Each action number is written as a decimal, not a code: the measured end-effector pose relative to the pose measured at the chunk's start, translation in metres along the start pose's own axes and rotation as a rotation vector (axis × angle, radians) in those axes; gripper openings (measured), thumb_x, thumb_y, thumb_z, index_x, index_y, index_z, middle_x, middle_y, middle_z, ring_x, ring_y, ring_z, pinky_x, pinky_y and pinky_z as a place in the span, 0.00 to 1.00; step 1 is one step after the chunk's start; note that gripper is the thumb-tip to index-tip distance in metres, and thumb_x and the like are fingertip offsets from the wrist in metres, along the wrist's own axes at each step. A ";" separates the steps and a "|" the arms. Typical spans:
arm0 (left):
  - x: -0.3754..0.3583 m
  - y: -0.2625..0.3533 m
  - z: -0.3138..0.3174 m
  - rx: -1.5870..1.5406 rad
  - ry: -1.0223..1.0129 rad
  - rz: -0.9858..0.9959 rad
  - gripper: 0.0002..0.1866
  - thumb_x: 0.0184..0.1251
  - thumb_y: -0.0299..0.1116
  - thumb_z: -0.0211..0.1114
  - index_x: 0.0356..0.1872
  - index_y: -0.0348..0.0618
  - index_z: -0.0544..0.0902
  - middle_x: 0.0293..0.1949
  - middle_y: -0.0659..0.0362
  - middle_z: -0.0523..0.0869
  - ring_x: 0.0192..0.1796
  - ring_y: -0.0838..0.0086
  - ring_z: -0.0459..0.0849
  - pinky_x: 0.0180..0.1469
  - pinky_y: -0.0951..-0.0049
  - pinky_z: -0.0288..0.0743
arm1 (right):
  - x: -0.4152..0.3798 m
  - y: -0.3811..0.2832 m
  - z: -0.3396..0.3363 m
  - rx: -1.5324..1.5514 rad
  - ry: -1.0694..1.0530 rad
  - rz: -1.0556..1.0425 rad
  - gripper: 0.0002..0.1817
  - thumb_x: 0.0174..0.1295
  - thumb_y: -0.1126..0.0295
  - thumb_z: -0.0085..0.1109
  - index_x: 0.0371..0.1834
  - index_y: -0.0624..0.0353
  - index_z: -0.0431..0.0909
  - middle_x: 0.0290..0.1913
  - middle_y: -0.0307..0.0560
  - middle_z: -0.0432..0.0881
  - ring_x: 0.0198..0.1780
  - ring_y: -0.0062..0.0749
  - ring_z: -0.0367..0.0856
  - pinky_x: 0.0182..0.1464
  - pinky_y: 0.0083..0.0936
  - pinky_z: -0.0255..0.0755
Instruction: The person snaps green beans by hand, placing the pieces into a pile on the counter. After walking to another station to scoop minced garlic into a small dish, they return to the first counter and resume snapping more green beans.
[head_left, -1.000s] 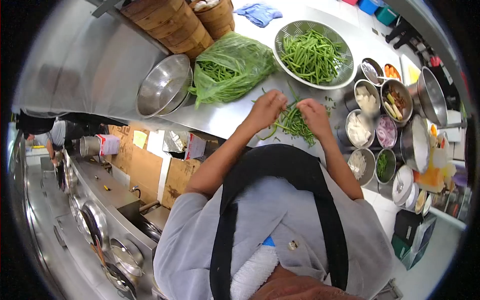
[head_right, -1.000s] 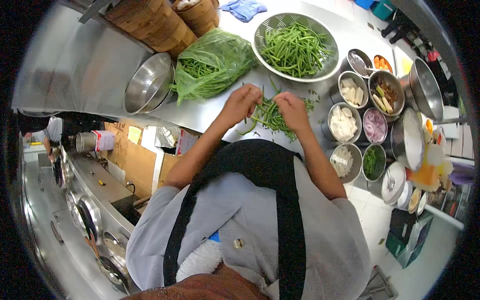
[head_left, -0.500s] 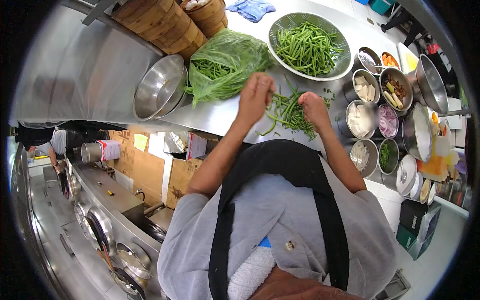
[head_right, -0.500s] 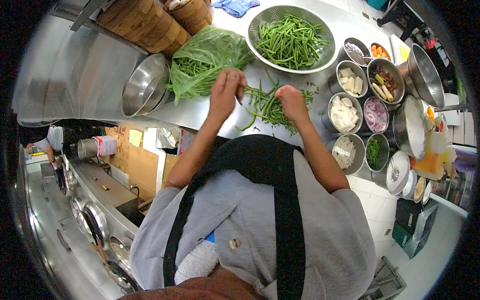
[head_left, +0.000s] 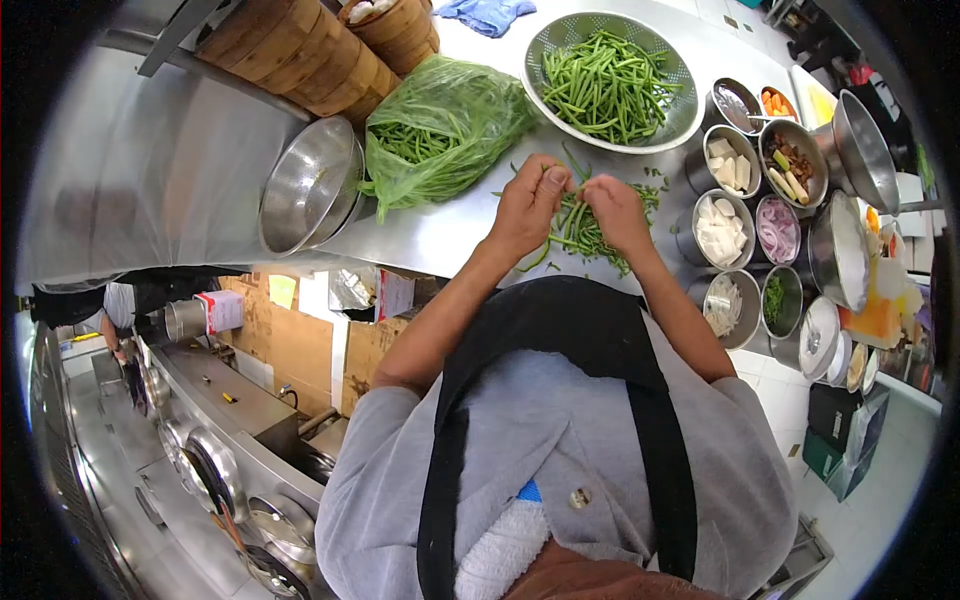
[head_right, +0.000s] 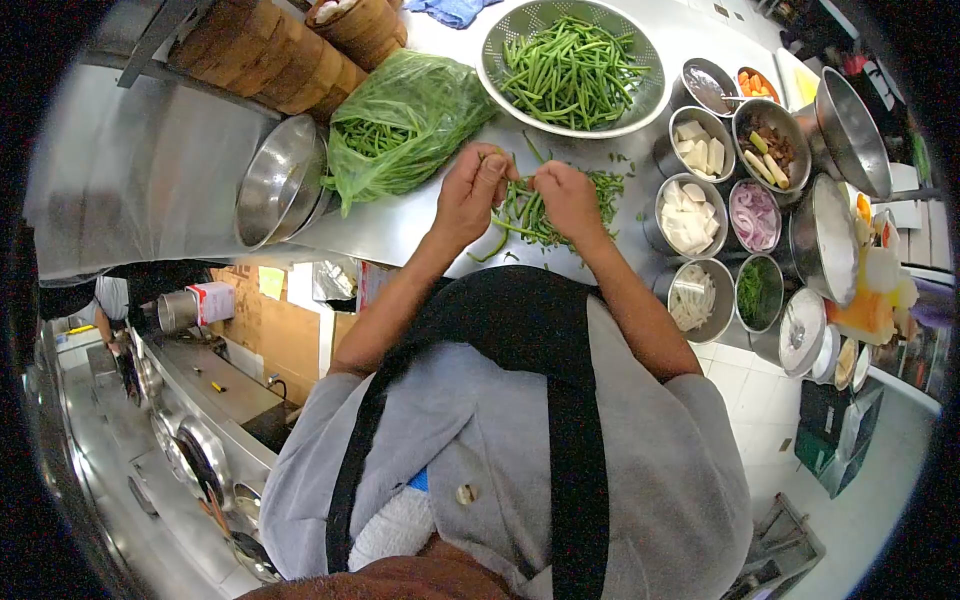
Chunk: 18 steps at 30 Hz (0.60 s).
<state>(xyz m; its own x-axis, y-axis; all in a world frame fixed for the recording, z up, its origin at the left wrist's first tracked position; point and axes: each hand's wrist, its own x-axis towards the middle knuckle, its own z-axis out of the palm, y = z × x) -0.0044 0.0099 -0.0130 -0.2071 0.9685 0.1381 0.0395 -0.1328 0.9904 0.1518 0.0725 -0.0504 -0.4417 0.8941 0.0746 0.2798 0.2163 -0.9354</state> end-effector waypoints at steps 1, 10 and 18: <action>-0.001 -0.004 0.002 0.011 0.030 0.017 0.13 0.76 0.40 0.49 0.39 0.39 0.73 0.28 0.62 0.77 0.24 0.83 0.71 0.27 0.80 0.67 | 0.003 0.002 -0.002 0.196 -0.003 0.167 0.11 0.61 0.66 0.51 0.34 0.61 0.79 0.20 0.42 0.75 0.21 0.26 0.72 0.24 0.24 0.67; 0.045 -0.048 -0.011 0.930 -0.302 -0.367 0.20 0.55 0.44 0.65 0.36 0.34 0.80 0.35 0.40 0.84 0.43 0.47 0.82 0.47 0.54 0.73 | 0.004 0.009 -0.018 0.585 -0.150 0.441 0.11 0.62 0.66 0.47 0.38 0.60 0.77 0.19 0.34 0.67 0.16 0.20 0.63 0.18 0.20 0.59; 0.038 -0.001 -0.006 0.722 -0.545 -0.064 0.14 0.58 0.40 0.62 0.28 0.37 0.78 0.25 0.45 0.81 0.30 0.49 0.80 0.35 0.56 0.71 | 0.005 0.008 -0.026 -0.377 -0.180 -0.189 0.16 0.60 0.67 0.45 0.45 0.60 0.80 0.38 0.56 0.83 0.40 0.53 0.80 0.46 0.44 0.72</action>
<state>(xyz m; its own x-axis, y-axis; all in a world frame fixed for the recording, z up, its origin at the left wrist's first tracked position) -0.0182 0.0455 -0.0083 0.2545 0.9592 -0.1231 0.6853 -0.0891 0.7228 0.1741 0.0894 -0.0482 -0.6470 0.7496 0.1395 0.4555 0.5267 -0.7177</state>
